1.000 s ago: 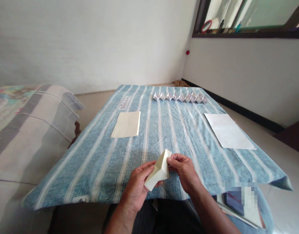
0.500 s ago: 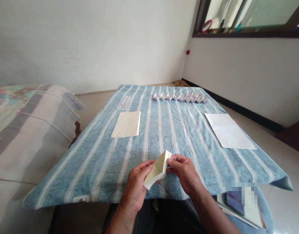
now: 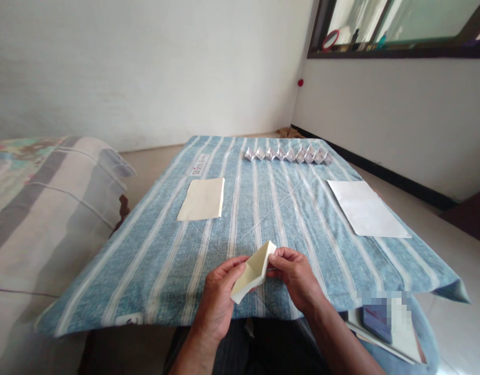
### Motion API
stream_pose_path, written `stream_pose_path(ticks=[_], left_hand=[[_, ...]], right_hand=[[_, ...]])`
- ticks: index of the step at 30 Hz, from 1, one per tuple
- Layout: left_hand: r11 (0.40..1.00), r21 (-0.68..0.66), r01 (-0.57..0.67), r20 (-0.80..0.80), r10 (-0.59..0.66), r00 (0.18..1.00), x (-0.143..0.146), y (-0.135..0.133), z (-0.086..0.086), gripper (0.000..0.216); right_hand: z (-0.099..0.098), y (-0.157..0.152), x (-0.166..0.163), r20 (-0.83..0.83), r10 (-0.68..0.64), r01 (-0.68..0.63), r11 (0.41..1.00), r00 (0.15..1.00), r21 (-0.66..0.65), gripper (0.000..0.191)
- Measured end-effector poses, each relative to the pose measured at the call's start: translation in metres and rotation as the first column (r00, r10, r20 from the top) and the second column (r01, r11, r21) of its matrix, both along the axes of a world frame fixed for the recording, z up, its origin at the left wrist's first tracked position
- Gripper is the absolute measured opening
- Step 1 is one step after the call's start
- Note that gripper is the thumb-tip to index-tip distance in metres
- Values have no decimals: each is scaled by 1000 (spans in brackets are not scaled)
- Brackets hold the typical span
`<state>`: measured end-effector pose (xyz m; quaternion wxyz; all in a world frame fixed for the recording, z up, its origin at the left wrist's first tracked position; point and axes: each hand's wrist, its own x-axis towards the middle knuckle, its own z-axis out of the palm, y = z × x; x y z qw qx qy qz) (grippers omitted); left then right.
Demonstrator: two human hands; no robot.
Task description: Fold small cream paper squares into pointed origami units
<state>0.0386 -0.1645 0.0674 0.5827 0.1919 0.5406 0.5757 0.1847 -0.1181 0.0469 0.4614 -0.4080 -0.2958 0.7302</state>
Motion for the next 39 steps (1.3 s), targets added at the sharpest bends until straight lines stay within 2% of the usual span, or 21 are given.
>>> stream_pose_path(ticks=[7,13,19,23,29,39], left_hand=[[1000,4,10,18,-10,1000,0,-1,3,39],[996,15,85,19,-86,996,-1,-4,4,40],[985,43,165,15,-166,986,-4,-8,4,65],[986,36,163,-91,-160,983,-4,-7,0,72],[995,5,101,-224,-97,970,-2,-6,-2,62],[992,62,114,-448,-75,891,-1,-5,-2,45]], right_hand=[[0,0,0,2,-13,13,1000,1000,-2,37],[2,0,-2,31,-59,59,998,998,9,38],[3,0,-2,30,-108,107,994,994,20,38],[3,-1,-2,42,-121,120,992,992,41,37],[2,-2,-4,77,-131,126,990,988,66,35],[1,-2,-2,85,-102,98,994,991,46,35]])
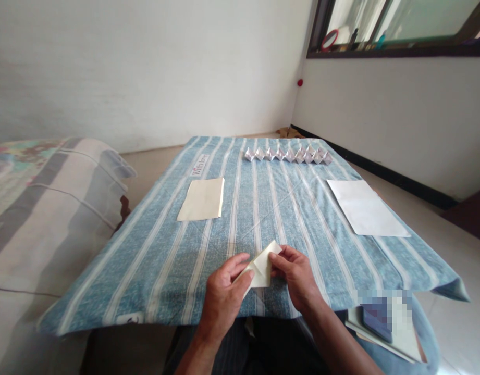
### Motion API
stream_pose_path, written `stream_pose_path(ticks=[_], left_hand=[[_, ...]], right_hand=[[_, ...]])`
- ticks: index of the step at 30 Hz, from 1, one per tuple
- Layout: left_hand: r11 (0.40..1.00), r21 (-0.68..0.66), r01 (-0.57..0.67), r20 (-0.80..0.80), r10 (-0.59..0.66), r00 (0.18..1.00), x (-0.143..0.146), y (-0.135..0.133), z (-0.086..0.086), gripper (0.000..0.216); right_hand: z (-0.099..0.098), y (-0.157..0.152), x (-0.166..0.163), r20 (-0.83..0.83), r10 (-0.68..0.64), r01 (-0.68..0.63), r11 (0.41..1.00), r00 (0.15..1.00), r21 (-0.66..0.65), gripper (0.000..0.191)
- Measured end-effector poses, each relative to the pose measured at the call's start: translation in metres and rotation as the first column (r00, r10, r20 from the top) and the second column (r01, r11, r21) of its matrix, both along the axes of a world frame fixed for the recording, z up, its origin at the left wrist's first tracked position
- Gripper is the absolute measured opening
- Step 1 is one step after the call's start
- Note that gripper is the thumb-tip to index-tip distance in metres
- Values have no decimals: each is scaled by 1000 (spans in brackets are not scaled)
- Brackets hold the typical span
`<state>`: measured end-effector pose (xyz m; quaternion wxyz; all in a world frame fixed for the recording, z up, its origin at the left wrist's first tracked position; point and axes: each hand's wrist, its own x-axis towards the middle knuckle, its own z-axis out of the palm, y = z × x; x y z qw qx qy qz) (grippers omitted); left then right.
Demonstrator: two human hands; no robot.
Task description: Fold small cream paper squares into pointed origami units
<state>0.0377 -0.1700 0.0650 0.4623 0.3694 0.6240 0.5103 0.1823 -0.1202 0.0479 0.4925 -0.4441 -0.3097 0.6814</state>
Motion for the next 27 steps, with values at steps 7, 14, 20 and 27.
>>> stream_pose_path(ticks=[7,14,20,27], left_hand=[[1000,-24,-3,-35,2,999,2,2,2,41],[999,-32,24,23,-23,999,2,-1,5,42],[999,-2,51,71,-51,996,2,-3,10,43],[997,40,72,22,-73,997,3,-3,13,38]], right_hand=[[1,-1,1,-7,43,-43,999,999,13,35],[2,-1,1,-36,51,-52,998,998,-18,37],[1,-1,2,-110,75,-80,996,991,-47,39],[-3,-1,3,-149,89,-96,995,985,-41,39]])
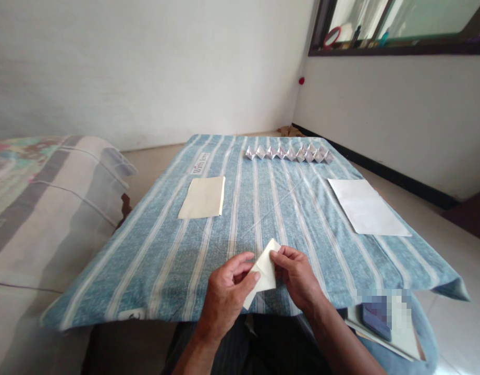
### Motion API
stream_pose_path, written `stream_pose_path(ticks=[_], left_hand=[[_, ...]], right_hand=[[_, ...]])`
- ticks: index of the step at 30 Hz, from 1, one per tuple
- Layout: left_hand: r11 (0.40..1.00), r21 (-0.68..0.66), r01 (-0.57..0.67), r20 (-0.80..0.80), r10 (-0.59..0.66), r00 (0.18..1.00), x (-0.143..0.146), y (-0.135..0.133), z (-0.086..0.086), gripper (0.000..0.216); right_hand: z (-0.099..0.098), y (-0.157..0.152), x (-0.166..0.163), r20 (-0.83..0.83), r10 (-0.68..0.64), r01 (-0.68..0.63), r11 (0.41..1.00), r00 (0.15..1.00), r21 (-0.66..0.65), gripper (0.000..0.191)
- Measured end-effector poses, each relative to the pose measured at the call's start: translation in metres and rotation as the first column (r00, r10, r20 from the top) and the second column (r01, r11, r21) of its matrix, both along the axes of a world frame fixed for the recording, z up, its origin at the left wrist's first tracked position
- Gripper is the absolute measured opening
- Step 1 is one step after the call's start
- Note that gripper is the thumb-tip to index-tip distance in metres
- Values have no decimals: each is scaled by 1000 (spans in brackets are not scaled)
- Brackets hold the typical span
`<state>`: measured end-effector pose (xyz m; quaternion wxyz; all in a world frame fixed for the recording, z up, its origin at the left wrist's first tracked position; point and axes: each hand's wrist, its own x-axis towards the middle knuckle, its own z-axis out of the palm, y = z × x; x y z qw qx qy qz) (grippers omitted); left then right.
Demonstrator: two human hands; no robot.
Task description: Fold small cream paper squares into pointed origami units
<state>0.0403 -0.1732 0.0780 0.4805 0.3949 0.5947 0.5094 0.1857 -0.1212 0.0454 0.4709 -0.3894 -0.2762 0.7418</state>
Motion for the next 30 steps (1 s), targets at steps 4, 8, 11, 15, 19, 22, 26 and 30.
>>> stream_pose_path(ticks=[4,8,11,15,19,22,26,30], left_hand=[[1000,-2,12,0,-12,1000,-1,0,0,38],[998,-56,28,61,-24,998,-2,-1,2,48],[995,-84,51,99,-43,994,-4,-2,4,54],[990,-67,125,48,-122,991,-7,-5,6,50],[975,-15,222,-8,-223,975,-9,-5,6,44],[970,-29,241,-20,-242,970,-8,-5,6,38],[980,-27,196,-66,-197,978,-7,-5,6,27],[991,5,131,-115,-130,985,-7,-5,4,27]], right_hand=[[-2,0,1,-29,4,-5,1000,1000,-13,40],[-4,1,2,-43,-8,7,1000,999,-15,41],[-5,1,3,-44,-29,29,1000,999,-9,43],[-4,1,4,-61,-47,47,999,997,-2,40],[-3,1,5,-101,-57,59,998,993,10,33],[-3,2,5,-141,-80,82,997,987,5,30],[-4,3,3,-170,-83,85,996,982,8,28],[-5,2,1,-171,-56,62,998,984,29,27]])
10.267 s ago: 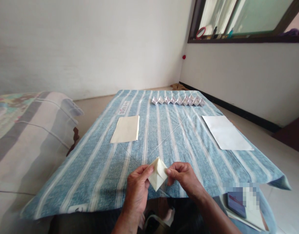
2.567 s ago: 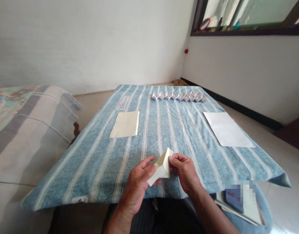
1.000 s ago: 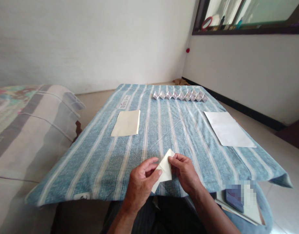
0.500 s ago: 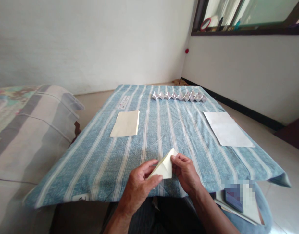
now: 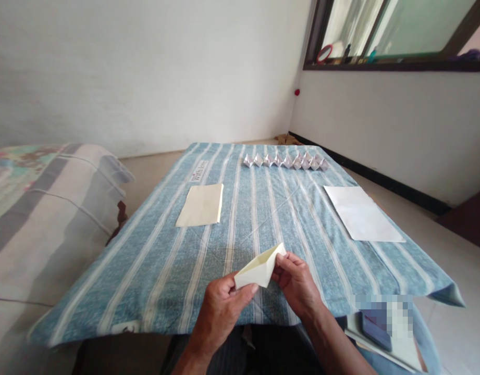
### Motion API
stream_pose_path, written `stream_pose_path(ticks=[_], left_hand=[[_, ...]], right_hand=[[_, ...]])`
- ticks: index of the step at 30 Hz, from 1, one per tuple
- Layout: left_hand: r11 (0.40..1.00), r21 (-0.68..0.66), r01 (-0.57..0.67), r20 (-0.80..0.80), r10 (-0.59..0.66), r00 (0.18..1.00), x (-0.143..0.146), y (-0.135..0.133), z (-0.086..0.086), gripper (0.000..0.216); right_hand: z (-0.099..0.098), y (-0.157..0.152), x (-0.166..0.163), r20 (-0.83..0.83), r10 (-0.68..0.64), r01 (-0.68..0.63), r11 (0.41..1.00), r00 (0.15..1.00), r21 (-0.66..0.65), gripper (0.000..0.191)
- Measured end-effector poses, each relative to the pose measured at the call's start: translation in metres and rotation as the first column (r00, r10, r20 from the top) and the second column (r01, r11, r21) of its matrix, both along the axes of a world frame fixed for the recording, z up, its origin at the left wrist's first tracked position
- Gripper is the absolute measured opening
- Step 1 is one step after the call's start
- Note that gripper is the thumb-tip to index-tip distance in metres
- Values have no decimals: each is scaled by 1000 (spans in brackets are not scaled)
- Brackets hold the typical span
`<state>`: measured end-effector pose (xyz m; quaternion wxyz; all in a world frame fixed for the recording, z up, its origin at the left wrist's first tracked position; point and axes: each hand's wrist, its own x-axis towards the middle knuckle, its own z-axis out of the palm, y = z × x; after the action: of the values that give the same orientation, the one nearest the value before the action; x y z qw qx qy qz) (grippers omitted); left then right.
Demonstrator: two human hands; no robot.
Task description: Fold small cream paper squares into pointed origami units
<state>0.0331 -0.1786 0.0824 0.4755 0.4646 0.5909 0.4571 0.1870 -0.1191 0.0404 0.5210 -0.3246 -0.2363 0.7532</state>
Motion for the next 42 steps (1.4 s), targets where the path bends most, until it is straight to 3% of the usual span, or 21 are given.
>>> stream_pose_path(ticks=[3,9,14,20,29,37,42], left_hand=[[998,47,-31,-51,33,998,-1,0,-3,26],[985,172,29,-274,19,961,-5,1,-12,23],[971,231,56,-379,37,925,-6,-2,-8,20],[938,326,122,-405,22,914,-3,-1,1,14],[862,468,193,-496,75,865,1,-1,-3,10],[881,448,155,-509,109,854,6,-1,-8,16],[907,403,123,-534,124,837,7,-1,-8,22]], right_hand=[[1,-1,-1,11,6,-6,1000,1000,15,27],[4,-3,-2,62,12,-16,998,998,65,25],[3,-6,-2,87,18,-27,994,996,102,22],[5,-10,-4,154,48,-69,989,987,132,18],[9,-12,-5,153,37,-51,995,987,90,18],[0,-14,-8,137,80,-92,992,987,89,33],[-5,-18,-8,74,133,-139,986,988,93,61]])
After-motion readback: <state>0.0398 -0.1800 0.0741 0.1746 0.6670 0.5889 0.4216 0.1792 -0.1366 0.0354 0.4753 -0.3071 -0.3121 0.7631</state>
